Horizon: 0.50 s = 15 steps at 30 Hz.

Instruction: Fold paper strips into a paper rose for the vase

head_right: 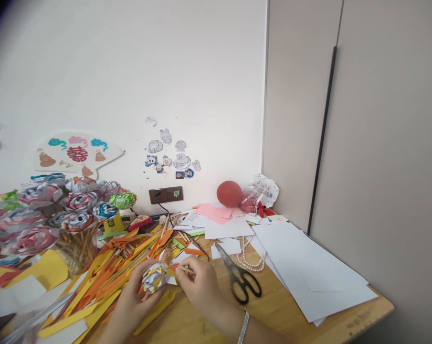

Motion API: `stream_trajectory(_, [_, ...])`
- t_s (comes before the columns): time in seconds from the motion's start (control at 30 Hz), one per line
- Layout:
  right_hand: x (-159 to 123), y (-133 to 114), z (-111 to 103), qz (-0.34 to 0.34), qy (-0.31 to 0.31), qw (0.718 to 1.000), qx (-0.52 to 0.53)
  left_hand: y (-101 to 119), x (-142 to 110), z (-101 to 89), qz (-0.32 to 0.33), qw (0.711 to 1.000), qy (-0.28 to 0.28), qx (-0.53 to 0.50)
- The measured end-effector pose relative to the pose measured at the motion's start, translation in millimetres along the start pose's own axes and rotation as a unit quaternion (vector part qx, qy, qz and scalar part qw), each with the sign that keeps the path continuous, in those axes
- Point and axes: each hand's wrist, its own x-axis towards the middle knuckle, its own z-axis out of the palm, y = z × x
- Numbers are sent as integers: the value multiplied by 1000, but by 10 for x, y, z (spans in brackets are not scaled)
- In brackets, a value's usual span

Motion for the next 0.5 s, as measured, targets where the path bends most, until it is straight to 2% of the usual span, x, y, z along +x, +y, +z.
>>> stream_trajectory(0.07, [-9, 11, -4, -2, 11, 1000, -11, -15, -33, 28, 20, 999, -23, 24])
stream_trajectory(0.2, [-39, 43, 17, 19, -42, 999, 15, -119, -103, 92, 35, 996, -40, 76])
stream_trajectory(0.33, [-43, 79, 50, 42, -51, 996, 63, -206, -129, 118, 51, 994, -54, 75])
stream_trajectory(0.5, [-19, 87, 56, 70, -64, 988, 122, -212, -128, 108, 61, 992, -70, 87])
